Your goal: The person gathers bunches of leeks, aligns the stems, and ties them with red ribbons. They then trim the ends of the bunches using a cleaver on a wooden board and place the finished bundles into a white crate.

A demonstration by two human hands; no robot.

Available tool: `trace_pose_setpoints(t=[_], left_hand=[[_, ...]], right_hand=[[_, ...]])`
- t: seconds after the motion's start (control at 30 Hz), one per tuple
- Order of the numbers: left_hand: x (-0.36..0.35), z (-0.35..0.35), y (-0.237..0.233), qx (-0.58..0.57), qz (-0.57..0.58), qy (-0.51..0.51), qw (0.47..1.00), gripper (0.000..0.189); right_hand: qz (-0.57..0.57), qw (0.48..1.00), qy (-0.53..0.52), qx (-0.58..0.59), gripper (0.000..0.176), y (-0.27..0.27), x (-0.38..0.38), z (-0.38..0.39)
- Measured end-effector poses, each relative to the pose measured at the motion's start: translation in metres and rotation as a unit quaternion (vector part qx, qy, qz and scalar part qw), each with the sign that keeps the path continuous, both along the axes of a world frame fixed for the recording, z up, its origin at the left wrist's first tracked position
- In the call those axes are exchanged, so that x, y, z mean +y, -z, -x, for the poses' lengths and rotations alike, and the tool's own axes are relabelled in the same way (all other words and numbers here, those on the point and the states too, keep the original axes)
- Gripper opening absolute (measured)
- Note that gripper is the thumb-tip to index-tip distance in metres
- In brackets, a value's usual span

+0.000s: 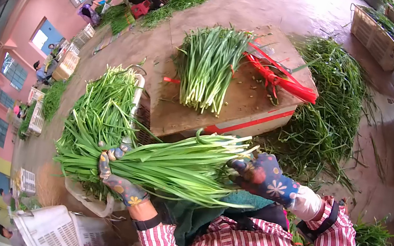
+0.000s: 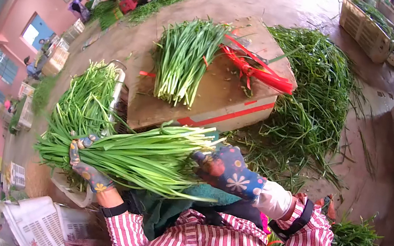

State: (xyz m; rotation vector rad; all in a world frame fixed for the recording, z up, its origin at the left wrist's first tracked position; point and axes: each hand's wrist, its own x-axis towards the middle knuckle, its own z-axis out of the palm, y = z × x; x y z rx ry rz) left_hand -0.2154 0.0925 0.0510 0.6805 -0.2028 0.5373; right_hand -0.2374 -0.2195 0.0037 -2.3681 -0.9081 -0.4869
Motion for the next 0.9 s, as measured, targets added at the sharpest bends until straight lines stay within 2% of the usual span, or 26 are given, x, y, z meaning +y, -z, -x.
trace_pose_setpoints(t=[0.03, 0.1, 0.17, 0.2, 0.27, 0.33, 0.37, 0.4, 0.5, 0.6, 0.7, 0.73, 0.8, 0.9], left_hand=[[0.003, 0.0, 0.002, 0.01, 0.005, -0.01, 1.0, 0.021], [0.006, 0.003, 0.008, 0.042, 0.015, -0.026, 0.999, 0.02], [0.005, 0.003, 0.01, 0.031, 0.031, -0.019, 0.999, 0.021], [0.006, 0.003, 0.012, 0.027, 0.035, -0.018, 0.999, 0.022], [0.011, 0.0, 0.018, 0.01, 0.034, -0.006, 0.999, 0.025], [0.019, 0.0, 0.026, 0.051, 0.033, -0.022, 0.998, 0.026], [0.022, 0.001, 0.027, 0.073, 0.033, -0.031, 0.996, 0.027], [0.027, -0.002, 0.033, 0.044, 0.013, -0.009, 0.999, 0.028], [0.03, -0.007, 0.039, 0.024, 0.063, 0.05, 0.996, 0.029], [0.022, -0.005, 0.038, 0.038, 0.09, 0.056, 0.994, 0.03], [0.027, -0.006, 0.045, 0.061, 0.116, 0.048, 0.99, 0.029], [0.028, -0.006, 0.047, 0.068, 0.114, 0.045, 0.99, 0.029], [0.027, -0.008, 0.049, 0.079, 0.072, 0.015, 0.994, 0.029], [0.021, -0.007, 0.043, 0.092, 0.105, -0.008, 0.99, 0.027]], right_hand=[[-0.018, 0.999, -0.018, -0.039, 0.04, -0.001, 0.006, -0.003], [-0.015, 0.995, -0.004, 0.094, 0.04, 0.017, 0.022, -0.004], [-0.009, 0.994, 0.004, 0.105, 0.04, 0.024, 0.03, -0.005], [-0.006, 0.999, 0.001, 0.049, 0.039, 0.024, 0.033, -0.007], [-0.09, 0.995, -0.049, -0.009, 0.037, 0.017, 0.036, -0.014], [-0.14, 0.985, -0.098, -0.028, 0.034, 0.014, 0.035, -0.014], [-0.148, 0.983, -0.105, -0.004, 0.032, 0.019, 0.032, -0.012], [-0.157, 0.981, -0.112, 0.019, 0.03, 0.024, 0.03, -0.011], [-0.143, 0.975, -0.165, 0.033, 0.026, 0.02, 0.02, -0.006], [-0.188, 0.975, -0.032, 0.118, 0.021, 0.022, 0.029, 0.007], [-0.092, 0.994, -0.012, 0.049, 0.015, 0.022, 0.015, 0.014], [-0.074, 0.994, -0.058, 0.046, 0.014, 0.013, 0.001, 0.009], [0.131, 0.973, -0.092, 0.164, 0.014, 0.017, -0.024, 0.011], [0.048, 0.989, -0.043, 0.133, 0.013, 0.05, -0.053, 0.022]])
